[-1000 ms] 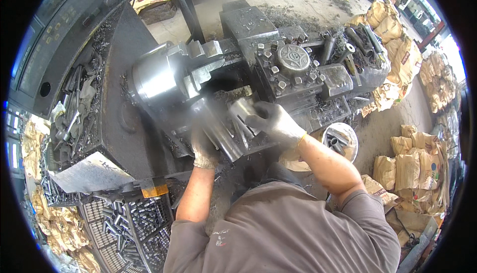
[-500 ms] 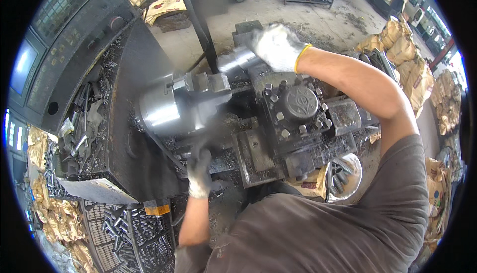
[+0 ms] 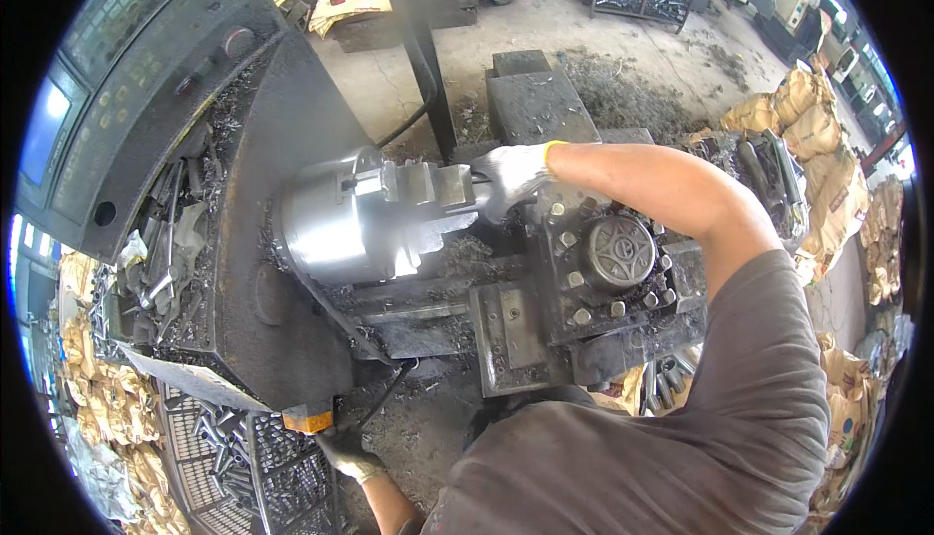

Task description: The person operates a metal turning machine, inserting cylindrical metal pieces into the chuck, securing them, and removing finished pieces. They also collect the finished pieces and place them into a sack.

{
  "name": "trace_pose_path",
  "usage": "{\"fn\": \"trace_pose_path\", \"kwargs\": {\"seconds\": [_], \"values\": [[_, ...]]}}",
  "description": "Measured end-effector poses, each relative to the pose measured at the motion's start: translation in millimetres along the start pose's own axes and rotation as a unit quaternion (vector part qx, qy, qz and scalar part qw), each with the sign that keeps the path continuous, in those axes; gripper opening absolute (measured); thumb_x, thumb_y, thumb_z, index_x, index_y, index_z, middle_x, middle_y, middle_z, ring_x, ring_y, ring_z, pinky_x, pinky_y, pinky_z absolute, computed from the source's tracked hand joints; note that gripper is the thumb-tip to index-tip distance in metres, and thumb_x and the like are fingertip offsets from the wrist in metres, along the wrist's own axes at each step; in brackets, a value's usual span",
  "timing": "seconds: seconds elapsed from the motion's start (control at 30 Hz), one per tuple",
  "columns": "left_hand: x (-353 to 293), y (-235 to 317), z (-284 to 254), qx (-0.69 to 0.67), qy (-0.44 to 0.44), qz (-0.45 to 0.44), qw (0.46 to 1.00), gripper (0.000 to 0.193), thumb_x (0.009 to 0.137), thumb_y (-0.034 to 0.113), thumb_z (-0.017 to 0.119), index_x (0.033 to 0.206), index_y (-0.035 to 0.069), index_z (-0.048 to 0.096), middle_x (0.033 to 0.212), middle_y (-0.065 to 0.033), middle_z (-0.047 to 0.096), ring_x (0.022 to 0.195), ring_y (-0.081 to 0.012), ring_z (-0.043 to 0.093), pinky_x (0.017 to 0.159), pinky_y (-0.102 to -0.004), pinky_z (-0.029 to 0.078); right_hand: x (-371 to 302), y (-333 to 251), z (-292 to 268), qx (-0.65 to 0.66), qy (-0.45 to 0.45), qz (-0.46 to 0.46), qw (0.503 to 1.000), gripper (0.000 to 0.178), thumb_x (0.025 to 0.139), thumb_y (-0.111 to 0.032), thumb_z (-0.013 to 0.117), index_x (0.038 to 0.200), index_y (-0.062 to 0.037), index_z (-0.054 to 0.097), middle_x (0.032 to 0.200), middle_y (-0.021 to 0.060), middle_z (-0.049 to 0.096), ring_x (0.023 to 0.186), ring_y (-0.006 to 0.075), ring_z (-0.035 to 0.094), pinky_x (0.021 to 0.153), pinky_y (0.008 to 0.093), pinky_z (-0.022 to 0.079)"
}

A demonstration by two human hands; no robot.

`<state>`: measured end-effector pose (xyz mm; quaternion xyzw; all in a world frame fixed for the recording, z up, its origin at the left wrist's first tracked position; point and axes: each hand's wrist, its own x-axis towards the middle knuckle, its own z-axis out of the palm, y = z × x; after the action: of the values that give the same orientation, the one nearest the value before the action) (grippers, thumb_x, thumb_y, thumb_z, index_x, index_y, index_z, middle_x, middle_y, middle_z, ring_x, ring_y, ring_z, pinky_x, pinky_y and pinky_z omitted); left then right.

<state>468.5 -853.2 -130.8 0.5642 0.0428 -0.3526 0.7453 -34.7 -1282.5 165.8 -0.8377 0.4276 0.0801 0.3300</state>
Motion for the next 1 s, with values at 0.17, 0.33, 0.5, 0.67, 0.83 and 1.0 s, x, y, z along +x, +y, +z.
{"fn": "trace_pose_path", "kwargs": {"seconds": [0.17,0.33,0.5,0.67,0.83,1.0], "values": [[-52.9,56.3,59.9,-0.061,-0.085,-0.062,0.993,0.041,0.107,0.053,0.051,0.083,0.021,0.057,0.068,0.0077,0.05,0.062,-0.012,0.048,0.062,-0.0325,0.042,-16.0,6.9,-7.3,-0.153,-0.067,0.117,0.979,0.042,0.07,-0.035,0.089,0.098,-0.005,0.079,0.089,0.0169,0.08,0.088,0.0291,0.079,0.077,0.0439,0.06],[-40.3,77.2,44.2,-0.059,-0.153,-0.169,0.972,0.038,0.107,0.048,0.053,0.084,0.018,0.059,0.068,0.0042,0.054,0.056,-0.014,0.048,0.055,-0.0313,0.042,-5.2,-4.7,2.8,0.08,0.012,0.083,0.993,0.069,0.072,-0.026,0.087,0.132,0.0004,0.065,0.095,0.0147,0.077,0.081,0.0247,0.076,0.073,0.0378,0.061],[-28.2,50.0,41.4,0.181,-0.006,0.091,0.979,0.037,0.107,0.036,0.054,0.122,0.005,0.068,0.11,-0.0085,0.074,0.081,-0.0204,0.068,0.071,-0.0355,0.055,-27.2,-8.4,5.8,0.015,0.06,0.097,0.993,0.089,0.078,-0.026,0.082,0.156,-0.0013,0.047,0.098,0.0165,0.079,0.088,0.027,0.078,0.079,0.0383,0.063],[-52.2,67.8,52.3,0.416,0.102,0.246,0.87,0.044,0.109,0.034,0.055,0.134,-0.001,0.062,0.112,-0.0132,0.072,0.101,-0.0248,0.068,0.094,-0.0394,0.054,-107.7,-4.1,3.0,-0.023,0.277,0.064,0.958,0.067,0.091,-0.026,0.075,0.15,-0.0014,0.055,0.108,0.0199,0.079,0.085,0.0273,0.077,0.08,0.0407,0.063],[-117.2,184.7,164.9,0.372,-0.075,0.677,0.631,0.039,0.107,0.007,0.059,0.142,-0.011,0.055,0.122,-0.027,0.07,0.113,-0.0355,0.067,0.1,-0.044,0.056,-236.9,-15.2,39.4,0.094,0.493,0.09,0.86,0.042,0.096,-0.011,0.073,0.136,-0.0005,0.067,0.105,0.0116,0.08,0.098,0.0156,0.074,0.091,0.0299,0.058],[-162.6,264.6,393.2,0.484,-0.22,0.715,0.454,0.043,0.096,0.003,0.063,0.139,-0.002,0.064,0.107,-0.0235,0.075,0.093,-0.0372,0.077,0.085,-0.0455,0.061,-313.5,18.6,131.8,0.239,0.567,0.138,0.776,0.027,0.097,-0.008,0.068,0.122,0.0017,0.074,0.1,0.0063,0.077,0.08,0.0115,0.068,0.076,0.0268,0.056]]}}
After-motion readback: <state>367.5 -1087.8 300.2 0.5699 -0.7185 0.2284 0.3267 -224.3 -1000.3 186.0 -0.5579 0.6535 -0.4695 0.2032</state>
